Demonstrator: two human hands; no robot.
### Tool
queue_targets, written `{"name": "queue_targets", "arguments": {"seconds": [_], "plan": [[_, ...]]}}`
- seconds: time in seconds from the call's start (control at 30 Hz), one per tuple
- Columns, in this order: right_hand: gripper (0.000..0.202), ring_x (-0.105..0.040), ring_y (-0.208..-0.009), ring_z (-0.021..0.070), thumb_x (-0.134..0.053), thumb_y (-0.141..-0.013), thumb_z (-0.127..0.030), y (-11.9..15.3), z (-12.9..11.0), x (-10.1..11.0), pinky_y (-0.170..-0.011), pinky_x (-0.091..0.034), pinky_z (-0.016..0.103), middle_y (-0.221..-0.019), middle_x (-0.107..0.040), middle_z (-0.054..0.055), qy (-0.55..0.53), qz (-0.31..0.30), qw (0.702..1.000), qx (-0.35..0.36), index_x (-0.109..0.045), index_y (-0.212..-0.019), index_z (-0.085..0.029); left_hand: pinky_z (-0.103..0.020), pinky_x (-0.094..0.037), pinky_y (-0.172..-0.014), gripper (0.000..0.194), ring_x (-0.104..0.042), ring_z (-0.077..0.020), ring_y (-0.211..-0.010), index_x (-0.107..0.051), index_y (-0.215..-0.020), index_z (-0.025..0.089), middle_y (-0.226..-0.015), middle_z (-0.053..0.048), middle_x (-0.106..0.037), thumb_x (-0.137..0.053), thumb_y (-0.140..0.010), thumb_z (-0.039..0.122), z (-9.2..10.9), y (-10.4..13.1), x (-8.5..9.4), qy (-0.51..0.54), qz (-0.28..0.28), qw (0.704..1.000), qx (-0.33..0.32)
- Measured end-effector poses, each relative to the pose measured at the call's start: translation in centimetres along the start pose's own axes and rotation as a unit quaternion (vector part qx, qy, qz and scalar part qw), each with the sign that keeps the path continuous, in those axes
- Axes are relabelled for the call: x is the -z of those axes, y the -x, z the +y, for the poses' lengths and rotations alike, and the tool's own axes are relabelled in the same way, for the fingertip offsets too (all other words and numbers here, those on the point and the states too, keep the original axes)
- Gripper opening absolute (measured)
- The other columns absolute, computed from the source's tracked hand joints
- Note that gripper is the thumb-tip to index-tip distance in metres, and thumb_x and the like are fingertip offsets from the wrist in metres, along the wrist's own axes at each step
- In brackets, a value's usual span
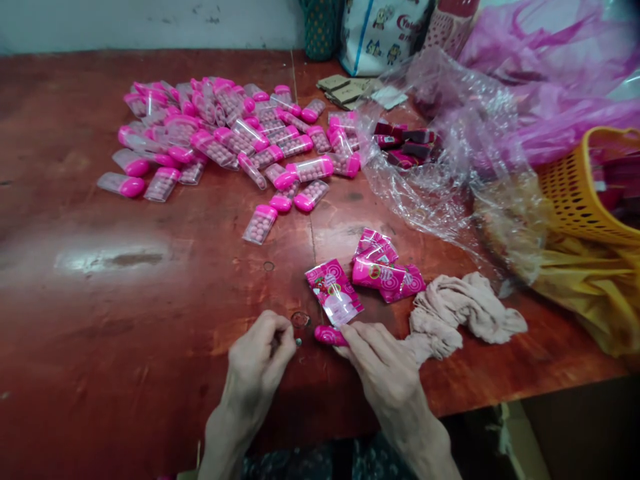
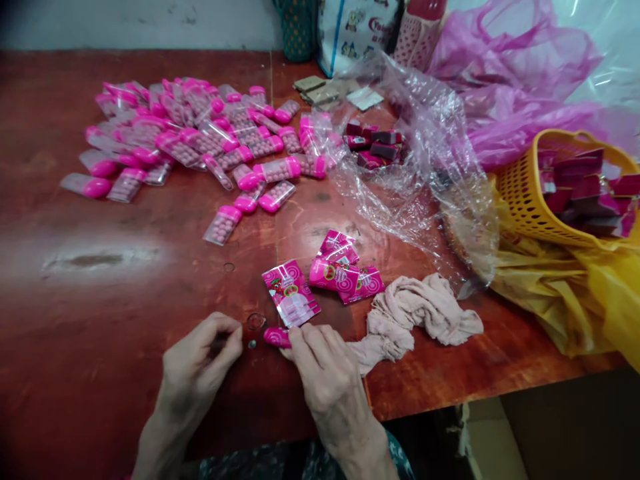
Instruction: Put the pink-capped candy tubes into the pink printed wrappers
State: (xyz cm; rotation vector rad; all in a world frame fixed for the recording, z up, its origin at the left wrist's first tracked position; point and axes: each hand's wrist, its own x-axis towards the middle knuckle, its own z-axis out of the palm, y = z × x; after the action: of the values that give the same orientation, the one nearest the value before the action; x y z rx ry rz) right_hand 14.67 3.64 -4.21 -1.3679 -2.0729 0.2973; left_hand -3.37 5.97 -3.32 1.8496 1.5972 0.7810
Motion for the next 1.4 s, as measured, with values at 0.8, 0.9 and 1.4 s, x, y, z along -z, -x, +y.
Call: {"name": "queue_targets", "arguments": {"seconds": [0.8,0.9,1.4], "plan": [[0.018,-0.055,-0.077,0.0137,-0.047,-0.088,-0.014,-0.5,0.0,1.6,-0.064,-0.043,0.024,-0.084,-0.057,0.004,-0.354,-0.056,0.911,-0.204,-0.062,-0.095,-0.019,-0.025,-0.048,-0.061,0.017,-0.061,-0.0151,-0.066,-0.072,-0.078,0.018,-0.071,-0.004,-0.068,-0.059,-0.075,0.007,1.5,-0.5,-0.4,0.337,-0.114,0.934,0.019],[0.017,-0.053,-0.073,0.013,-0.047,-0.088,-0.016,-0.7,0.3,1.9,-0.062,-0.041,0.024,-0.08,-0.056,0.002,-0.381,-0.081,0.896,-0.214,-0.063,-0.092,-0.019,-0.024,-0.047,-0.057,0.018,-0.06,-0.0143,-0.061,-0.071,-0.076,0.016,-0.067,-0.004,-0.066,-0.056,-0.077,0.007,1.4,-0.6,-0.1,0.341,-0.143,0.929,0.016],[0.018,-0.05,-0.07,0.0111,-0.047,-0.088,-0.015,-0.9,0.6,3.0,-0.062,-0.037,0.022,-0.075,-0.055,0.001,-0.435,-0.169,0.863,-0.195,-0.064,-0.084,-0.016,-0.02,-0.04,-0.053,0.014,-0.052,-0.0096,-0.057,-0.063,-0.076,0.01,-0.062,-0.003,-0.057,-0.05,-0.079,0.004,2.1,-1.4,1.9,0.24,-0.289,0.915,-0.144]]}}
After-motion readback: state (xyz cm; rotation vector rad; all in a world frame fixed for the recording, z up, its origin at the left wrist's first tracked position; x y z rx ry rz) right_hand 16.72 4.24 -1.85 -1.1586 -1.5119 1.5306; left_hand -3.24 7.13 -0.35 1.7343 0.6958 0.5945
